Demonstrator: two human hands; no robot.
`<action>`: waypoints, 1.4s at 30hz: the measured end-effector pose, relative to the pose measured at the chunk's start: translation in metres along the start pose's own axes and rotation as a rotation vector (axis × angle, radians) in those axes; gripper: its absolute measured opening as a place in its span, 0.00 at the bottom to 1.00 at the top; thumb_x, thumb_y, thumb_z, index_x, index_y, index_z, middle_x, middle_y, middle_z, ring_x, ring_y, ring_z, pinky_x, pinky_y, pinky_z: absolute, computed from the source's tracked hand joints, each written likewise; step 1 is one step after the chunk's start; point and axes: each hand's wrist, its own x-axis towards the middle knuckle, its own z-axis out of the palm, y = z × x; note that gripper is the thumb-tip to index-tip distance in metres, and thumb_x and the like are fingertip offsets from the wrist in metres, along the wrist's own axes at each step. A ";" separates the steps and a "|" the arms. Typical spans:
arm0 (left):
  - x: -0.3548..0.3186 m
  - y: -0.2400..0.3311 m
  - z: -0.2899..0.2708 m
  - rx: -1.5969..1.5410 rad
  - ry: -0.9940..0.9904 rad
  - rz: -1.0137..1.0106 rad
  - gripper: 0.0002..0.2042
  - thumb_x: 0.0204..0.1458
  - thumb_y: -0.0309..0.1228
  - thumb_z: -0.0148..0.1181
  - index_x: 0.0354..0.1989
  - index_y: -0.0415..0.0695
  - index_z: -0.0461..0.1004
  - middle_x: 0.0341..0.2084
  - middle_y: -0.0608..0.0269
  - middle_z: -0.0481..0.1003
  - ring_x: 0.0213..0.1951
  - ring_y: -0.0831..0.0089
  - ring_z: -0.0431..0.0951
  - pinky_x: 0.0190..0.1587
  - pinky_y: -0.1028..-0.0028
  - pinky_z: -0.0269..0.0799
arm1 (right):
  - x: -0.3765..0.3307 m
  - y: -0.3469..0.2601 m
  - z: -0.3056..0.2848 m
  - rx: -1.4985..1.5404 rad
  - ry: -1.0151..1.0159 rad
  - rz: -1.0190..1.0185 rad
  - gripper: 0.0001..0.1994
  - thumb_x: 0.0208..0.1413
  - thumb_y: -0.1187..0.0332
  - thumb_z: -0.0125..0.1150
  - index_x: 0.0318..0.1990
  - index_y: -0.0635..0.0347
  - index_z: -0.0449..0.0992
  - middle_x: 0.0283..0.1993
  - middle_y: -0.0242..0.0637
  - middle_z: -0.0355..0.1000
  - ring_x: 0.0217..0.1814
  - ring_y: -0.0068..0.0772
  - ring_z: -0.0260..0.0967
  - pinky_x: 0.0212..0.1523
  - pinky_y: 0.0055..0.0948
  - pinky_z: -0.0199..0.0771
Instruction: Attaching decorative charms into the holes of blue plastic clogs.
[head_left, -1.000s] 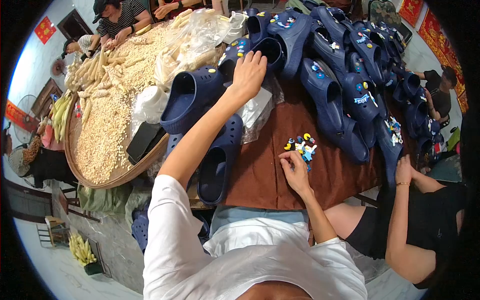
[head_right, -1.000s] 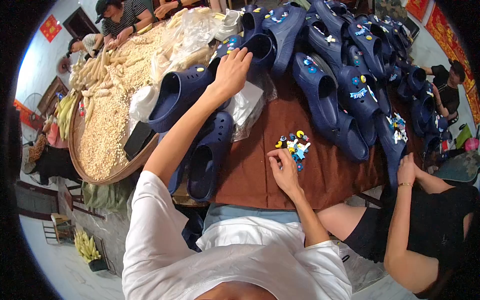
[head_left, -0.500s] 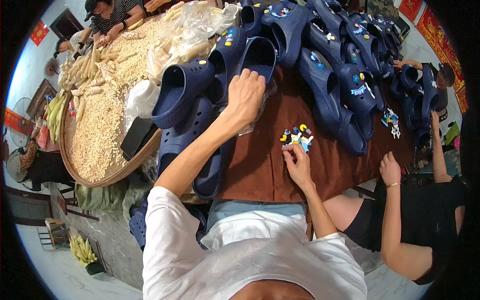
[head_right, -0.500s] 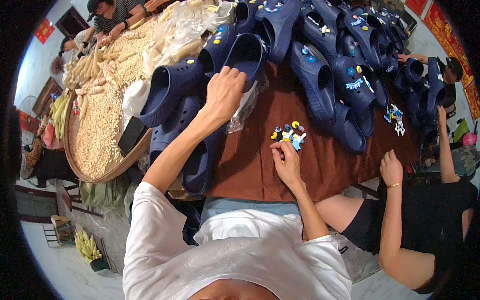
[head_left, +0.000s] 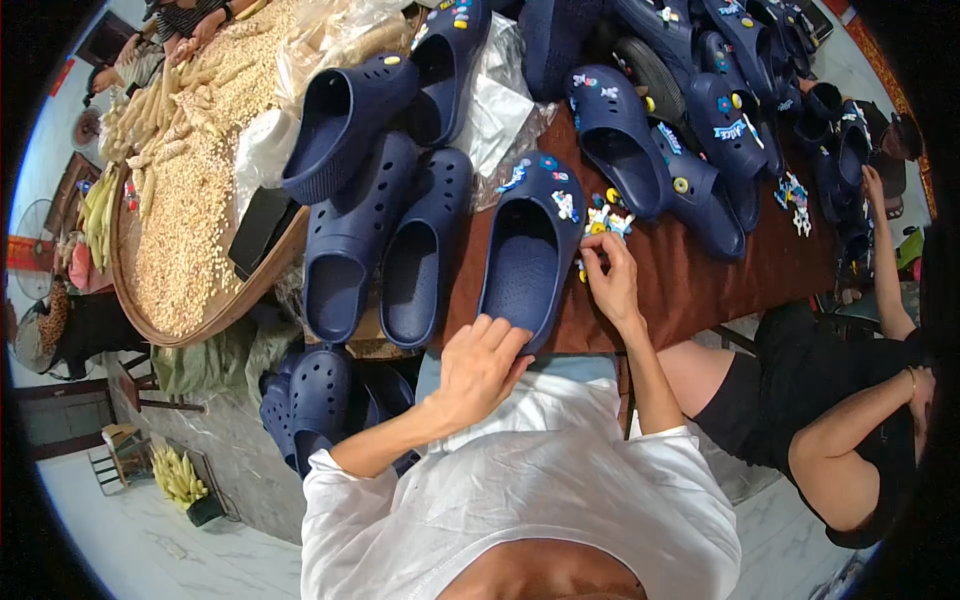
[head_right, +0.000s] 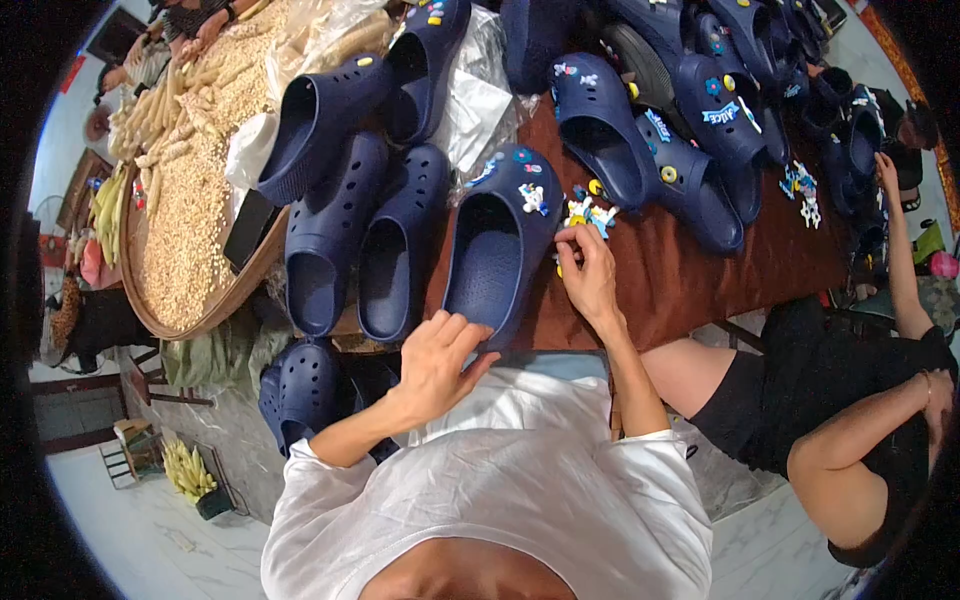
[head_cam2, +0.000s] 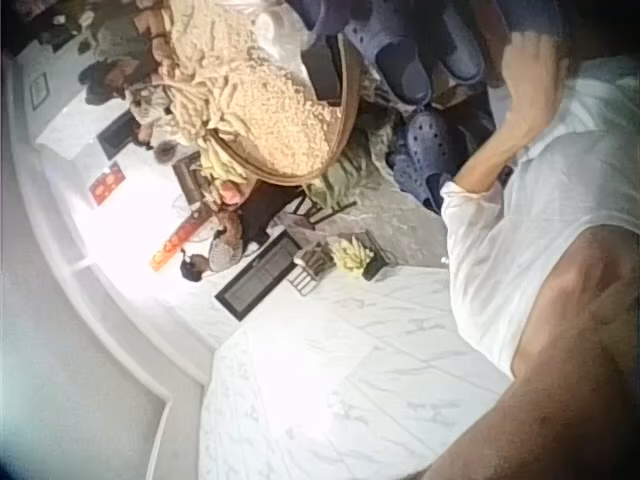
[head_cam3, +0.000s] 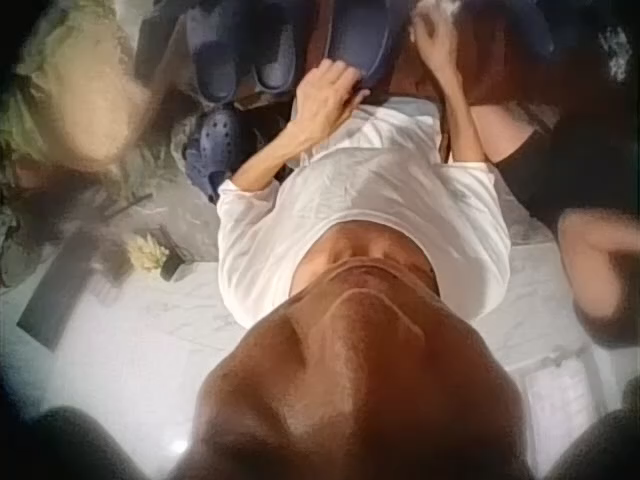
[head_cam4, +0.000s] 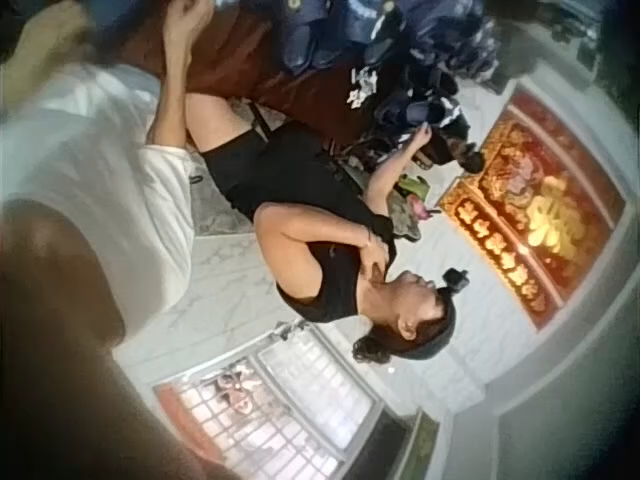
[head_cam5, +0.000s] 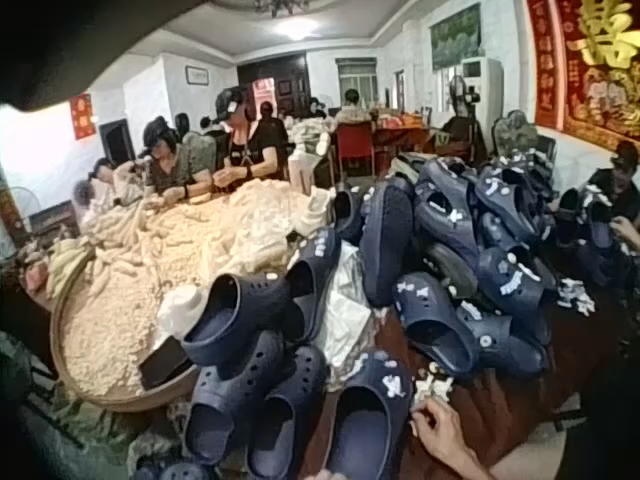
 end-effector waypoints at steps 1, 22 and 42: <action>-0.009 0.001 0.007 -0.008 -0.010 -0.005 0.15 0.41 0.30 0.72 0.37 0.44 0.75 0.27 0.61 0.70 0.31 0.60 0.71 0.31 0.63 0.66 | -0.002 0.000 -0.001 -0.014 0.004 0.012 0.05 0.60 0.75 0.58 0.42 0.62 0.77 0.39 0.38 0.72 0.36 0.31 0.71 0.36 0.27 0.71; 0.051 -0.048 0.034 -0.206 0.394 -0.290 0.17 0.56 0.26 0.62 0.54 0.38 0.72 0.50 0.47 0.72 0.50 0.51 0.74 0.52 0.62 0.70 | 0.006 -0.030 0.022 0.074 -0.015 0.221 0.23 0.52 0.54 0.72 0.41 0.64 0.72 0.37 0.40 0.73 0.33 0.30 0.71 0.37 0.30 0.74; 0.048 -0.047 0.033 -0.160 0.129 -0.409 0.28 0.55 0.39 0.61 0.62 0.37 0.66 0.53 0.43 0.69 0.54 0.49 0.71 0.57 0.60 0.68 | -0.022 -0.055 0.023 -0.218 -0.046 -0.011 0.10 0.58 0.68 0.63 0.40 0.64 0.71 0.37 0.45 0.71 0.38 0.47 0.73 0.36 0.42 0.75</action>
